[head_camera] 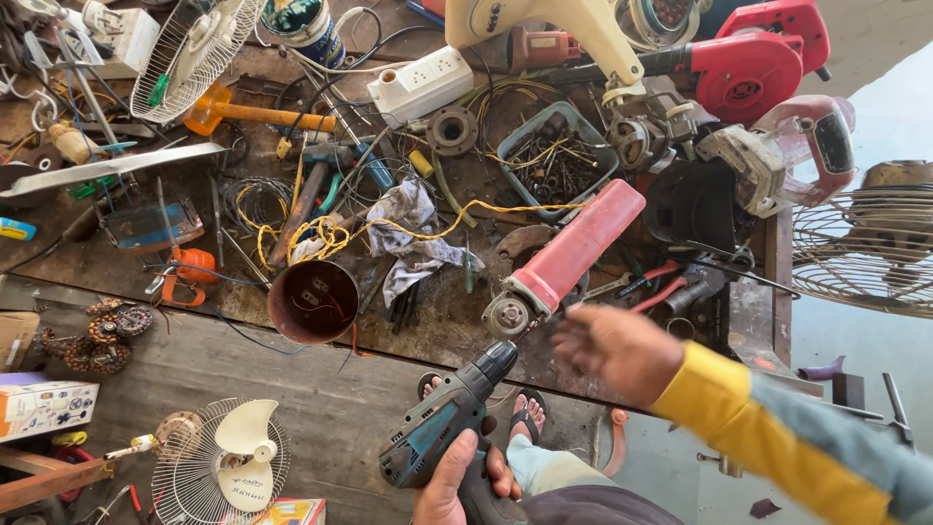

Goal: The person uses a screwdriver to open the casing of a red angle grinder, then plugs it into a power strip and tests it. They then use a cordless drill to work on the grinder's chuck area before unplugging the tool.

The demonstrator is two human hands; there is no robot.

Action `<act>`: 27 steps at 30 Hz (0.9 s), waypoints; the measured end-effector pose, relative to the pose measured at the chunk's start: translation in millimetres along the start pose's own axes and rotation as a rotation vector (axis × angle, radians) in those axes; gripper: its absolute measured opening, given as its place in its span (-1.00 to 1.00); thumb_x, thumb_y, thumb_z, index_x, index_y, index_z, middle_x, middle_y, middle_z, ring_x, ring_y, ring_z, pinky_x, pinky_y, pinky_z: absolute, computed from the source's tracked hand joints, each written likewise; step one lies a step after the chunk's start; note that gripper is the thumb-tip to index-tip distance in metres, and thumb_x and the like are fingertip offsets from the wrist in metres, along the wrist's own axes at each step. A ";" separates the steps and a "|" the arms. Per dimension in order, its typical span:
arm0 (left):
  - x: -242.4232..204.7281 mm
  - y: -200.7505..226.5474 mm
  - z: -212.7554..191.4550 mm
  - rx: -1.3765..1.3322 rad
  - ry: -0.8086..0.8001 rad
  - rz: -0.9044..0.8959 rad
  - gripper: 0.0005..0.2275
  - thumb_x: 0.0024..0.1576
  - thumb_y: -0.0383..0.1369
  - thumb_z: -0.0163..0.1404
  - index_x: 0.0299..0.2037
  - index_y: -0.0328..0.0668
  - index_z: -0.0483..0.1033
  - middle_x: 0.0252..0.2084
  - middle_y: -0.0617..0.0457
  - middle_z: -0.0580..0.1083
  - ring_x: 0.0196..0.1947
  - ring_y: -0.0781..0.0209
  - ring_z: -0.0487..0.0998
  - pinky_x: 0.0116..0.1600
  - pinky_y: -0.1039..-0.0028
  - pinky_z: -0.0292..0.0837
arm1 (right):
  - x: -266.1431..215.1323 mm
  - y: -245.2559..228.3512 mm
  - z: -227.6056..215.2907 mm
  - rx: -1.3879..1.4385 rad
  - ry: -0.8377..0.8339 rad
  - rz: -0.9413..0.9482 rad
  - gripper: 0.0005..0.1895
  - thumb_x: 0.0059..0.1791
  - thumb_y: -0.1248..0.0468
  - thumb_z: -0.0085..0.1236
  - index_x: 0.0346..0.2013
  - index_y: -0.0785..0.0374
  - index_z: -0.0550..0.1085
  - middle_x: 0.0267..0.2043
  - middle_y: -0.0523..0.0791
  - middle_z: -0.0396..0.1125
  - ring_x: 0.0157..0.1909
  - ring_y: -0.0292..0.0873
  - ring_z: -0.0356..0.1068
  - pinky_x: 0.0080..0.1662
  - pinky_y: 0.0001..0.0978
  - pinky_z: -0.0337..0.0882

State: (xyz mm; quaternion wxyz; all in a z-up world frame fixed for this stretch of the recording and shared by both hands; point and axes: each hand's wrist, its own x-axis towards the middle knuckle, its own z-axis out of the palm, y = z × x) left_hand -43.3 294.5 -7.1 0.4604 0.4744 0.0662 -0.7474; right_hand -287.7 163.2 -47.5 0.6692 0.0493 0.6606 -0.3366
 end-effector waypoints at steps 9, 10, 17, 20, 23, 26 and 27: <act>3.4 -3.1 -5.8 0.023 -0.089 0.057 -0.63 0.09 -0.33 0.04 0.02 -0.48 0.39 -0.55 -0.14 0.41 -0.61 0.04 0.44 -0.37 0.15 0.46 | 7.5 -53.7 58.7 -0.389 0.296 -0.233 -0.21 -0.18 -0.24 0.33 0.02 0.38 0.53 0.06 0.02 0.47 0.04 -0.08 0.47 0.07 -0.17 0.43; 3.0 -3.5 -5.6 0.019 -0.060 0.034 -0.62 0.08 -0.33 0.04 0.04 -0.47 0.38 -0.55 -0.14 0.41 -0.61 0.04 0.44 -0.37 0.15 0.47 | 1.8 -44.7 63.7 -0.390 0.351 -0.279 -0.15 -0.19 -0.27 0.34 0.03 0.43 0.50 0.08 0.05 0.45 0.07 -0.08 0.47 0.08 -0.19 0.43; -8.2 -9.4 10.7 0.069 -0.174 0.269 -0.18 0.04 -0.39 0.05 0.48 0.46 -0.16 -0.12 -0.19 0.55 -0.63 0.16 0.46 -0.51 0.22 0.51 | -16.7 -37.9 77.4 -0.518 0.543 -0.386 0.02 -0.20 -0.27 0.33 0.19 0.53 0.31 0.18 0.15 0.36 0.21 0.03 0.39 0.19 -0.23 0.35; -14.7 -7.9 21.7 0.054 -0.146 0.276 -0.14 0.02 -0.41 0.06 0.50 0.43 -0.19 -0.09 -0.14 0.49 -0.62 0.16 0.46 -0.52 0.21 0.50 | -20.5 -38.7 80.0 -0.492 0.520 -0.391 0.04 -0.21 -0.28 0.28 0.21 0.53 0.30 0.19 0.12 0.38 0.22 -0.01 0.42 0.20 -0.24 0.37; -17.2 -3.2 28.6 0.038 -0.221 0.234 -0.39 0.12 -0.43 0.07 0.36 -0.42 0.09 -0.27 -0.24 0.40 -0.62 0.05 0.47 -0.47 0.15 0.51 | -23.9 -39.5 82.6 -0.503 0.545 -0.364 0.01 -0.20 -0.26 0.28 0.20 0.52 0.31 0.17 0.11 0.39 0.18 -0.01 0.42 0.18 -0.23 0.38; -18.4 -3.9 30.3 0.054 -0.017 0.171 -0.38 -0.04 -0.34 0.07 0.30 0.11 0.20 -0.31 -0.10 0.46 -0.70 0.13 0.41 -0.55 0.22 0.43 | -26.8 -39.1 81.5 -0.480 0.533 -0.368 -0.02 -0.19 -0.25 0.28 0.18 0.52 0.33 0.15 0.10 0.40 0.16 -0.02 0.43 0.15 -0.24 0.39; -18.5 -3.9 29.5 0.060 -0.059 0.175 -0.45 -0.01 -0.36 0.08 0.25 -0.04 0.24 -0.38 -0.12 0.43 -0.69 0.12 0.42 -0.53 0.23 0.45 | -27.6 -38.7 80.9 -0.470 0.527 -0.370 -0.03 -0.19 -0.24 0.27 0.18 0.52 0.34 0.15 0.10 0.41 0.15 -0.03 0.44 0.15 -0.24 0.40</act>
